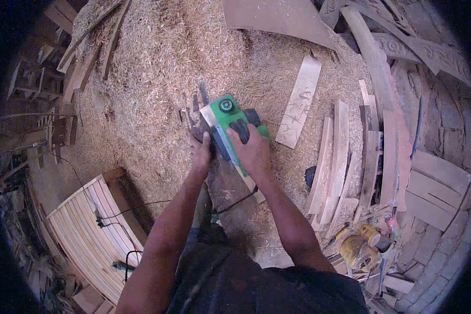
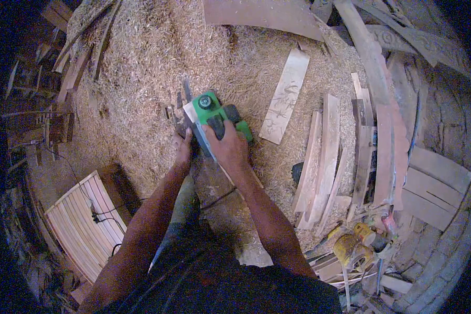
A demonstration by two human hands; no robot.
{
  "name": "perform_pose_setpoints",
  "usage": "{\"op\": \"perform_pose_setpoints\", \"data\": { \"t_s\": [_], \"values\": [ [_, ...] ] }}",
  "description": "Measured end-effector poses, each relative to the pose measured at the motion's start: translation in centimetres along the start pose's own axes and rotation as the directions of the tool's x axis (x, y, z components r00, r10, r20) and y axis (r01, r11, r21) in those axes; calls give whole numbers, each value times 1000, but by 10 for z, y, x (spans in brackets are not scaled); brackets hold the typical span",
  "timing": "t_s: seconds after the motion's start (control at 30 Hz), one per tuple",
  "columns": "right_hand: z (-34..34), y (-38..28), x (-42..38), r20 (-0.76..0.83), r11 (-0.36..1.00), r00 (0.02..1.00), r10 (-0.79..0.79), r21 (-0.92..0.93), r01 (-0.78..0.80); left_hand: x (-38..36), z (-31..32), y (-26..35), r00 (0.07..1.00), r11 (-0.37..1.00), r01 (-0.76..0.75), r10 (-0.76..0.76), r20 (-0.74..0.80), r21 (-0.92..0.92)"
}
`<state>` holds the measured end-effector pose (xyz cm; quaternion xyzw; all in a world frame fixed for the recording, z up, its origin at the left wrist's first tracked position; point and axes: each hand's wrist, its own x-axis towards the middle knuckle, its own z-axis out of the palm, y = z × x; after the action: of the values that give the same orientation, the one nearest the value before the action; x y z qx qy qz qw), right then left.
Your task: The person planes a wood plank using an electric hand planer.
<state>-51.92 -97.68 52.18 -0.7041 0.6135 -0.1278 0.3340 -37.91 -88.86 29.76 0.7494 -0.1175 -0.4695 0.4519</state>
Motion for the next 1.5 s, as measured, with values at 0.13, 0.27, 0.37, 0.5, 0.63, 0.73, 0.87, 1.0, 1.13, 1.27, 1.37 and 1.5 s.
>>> {"op": "perform_pose_setpoints", "data": {
  "t_s": [0.13, 0.27, 0.37, 0.5, 0.63, 0.73, 0.87, 1.0, 1.13, 1.27, 1.37, 1.5],
  "values": [
    [6, -11, 24, 16, 1000, 1000, -17, 26, 17, -17, -2, 19, 1000, 999, 24, -23, -16, 49],
    [9, -20, 38, -16, 995, 996, -93, 24, 93, -17, 0, 18, 1000, 998, 7, -6, -19, 61],
    [7, -34, 48, 7, 998, 998, -62, 9, 62, -11, -2, 9, 1000, 1000, -4, 4, 1, 24],
    [22, -39, 68, -40, 988, 988, -148, 25, 149, -26, -1, 28, 999, 997, 13, -10, -30, 77],
    [33, -57, 92, -30, 976, 980, -195, 93, 197, -17, 1, 24, 996, 995, 33, -25, -82, 94],
    [30, -54, 86, -21, 974, 979, -203, 94, 204, -8, -1, 16, 997, 996, -59, 56, -45, -63],
    [-10, -21, 16, 54, 990, 990, -130, 67, 126, -2, -2, 16, 998, 964, -58, 63, 13, -261],
    [-43, 89, -101, 85, 998, 995, -42, 55, 37, -35, 12, 58, 974, 958, 183, -146, -172, 222],
    [-72, 158, -185, 98, 993, 993, 60, -103, -50, -40, 17, 63, 957, 896, 244, -162, -239, 371],
    [-70, 139, -181, 26, 993, 1000, 9, -119, -6, -45, 16, 70, 971, 927, 180, -115, -208, 329],
    [-57, 112, -147, 68, 998, 995, 66, -27, -65, -27, 15, 51, 984, 951, 125, -83, -155, 284],
    [-39, 80, -97, 76, 999, 997, 9, -45, -5, -13, 11, 39, 998, 999, 41, -39, 54, -22]
  ]
}}
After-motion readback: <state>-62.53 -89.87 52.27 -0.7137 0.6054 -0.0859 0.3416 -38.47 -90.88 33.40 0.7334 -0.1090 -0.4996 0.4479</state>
